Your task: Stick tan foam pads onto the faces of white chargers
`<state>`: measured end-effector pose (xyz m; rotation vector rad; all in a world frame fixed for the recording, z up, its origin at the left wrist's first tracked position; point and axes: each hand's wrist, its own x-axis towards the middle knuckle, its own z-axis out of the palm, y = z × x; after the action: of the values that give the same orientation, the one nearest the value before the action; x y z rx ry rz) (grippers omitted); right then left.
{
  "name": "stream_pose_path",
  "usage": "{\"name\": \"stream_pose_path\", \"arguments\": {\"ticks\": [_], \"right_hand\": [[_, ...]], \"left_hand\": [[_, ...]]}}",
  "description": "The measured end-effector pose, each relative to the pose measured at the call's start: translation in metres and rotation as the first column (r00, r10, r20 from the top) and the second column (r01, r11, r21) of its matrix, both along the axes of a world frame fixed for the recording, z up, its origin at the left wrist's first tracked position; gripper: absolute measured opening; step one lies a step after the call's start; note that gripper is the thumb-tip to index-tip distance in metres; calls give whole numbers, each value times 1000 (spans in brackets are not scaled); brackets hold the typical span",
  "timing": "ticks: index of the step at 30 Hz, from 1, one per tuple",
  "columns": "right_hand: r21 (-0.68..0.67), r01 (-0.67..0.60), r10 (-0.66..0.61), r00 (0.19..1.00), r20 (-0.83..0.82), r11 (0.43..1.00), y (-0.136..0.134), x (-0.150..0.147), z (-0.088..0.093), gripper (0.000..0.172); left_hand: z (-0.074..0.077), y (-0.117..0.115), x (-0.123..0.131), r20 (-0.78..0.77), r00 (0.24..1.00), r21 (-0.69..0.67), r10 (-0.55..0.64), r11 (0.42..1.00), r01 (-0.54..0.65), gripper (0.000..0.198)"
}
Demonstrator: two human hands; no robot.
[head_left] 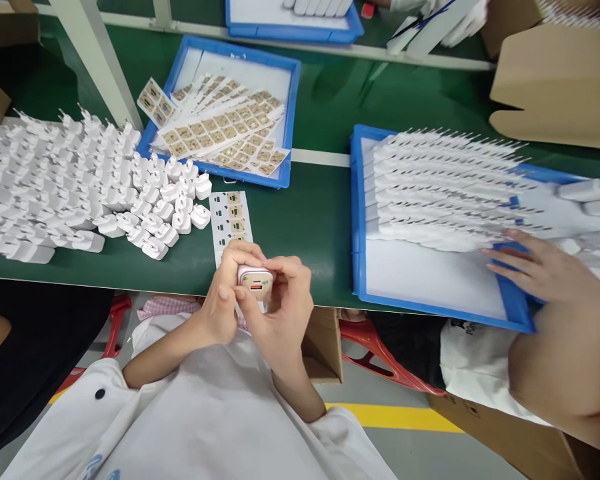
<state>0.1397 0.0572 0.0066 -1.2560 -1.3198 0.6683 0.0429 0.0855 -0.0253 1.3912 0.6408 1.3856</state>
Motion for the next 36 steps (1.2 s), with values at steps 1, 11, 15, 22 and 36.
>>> {"name": "stream_pose_path", "arguments": {"ticks": [1, 11, 15, 22, 36], "right_hand": [[3, -17, 17, 998, 61, 1000, 2, 1, -2, 28], [-79, 2, -5, 999, -34, 997, 24, 6, -19, 18], [-164, 8, -10, 1000, -10, 986, 27, 7, -12, 24], [-206, -108, 65, 977, -205, 973, 35, 23, -28, 41], [-134, -244, 105, 764, -637, 960, 35, 50, -57, 53]], "left_hand": [[-1, 1, 0, 12, 1000, -23, 2, 1000, -2, 56], [-22, 9, 2, -122, 990, -14, 75, 997, -77, 55], [-29, 10, 5, -178, 979, 30, 99, 995, -96, 58], [-32, 12, 9, -57, 994, -205, 92, 974, -102, 61], [-37, 31, 17, -209, 976, -267, 63, 956, -119, 42]]}}
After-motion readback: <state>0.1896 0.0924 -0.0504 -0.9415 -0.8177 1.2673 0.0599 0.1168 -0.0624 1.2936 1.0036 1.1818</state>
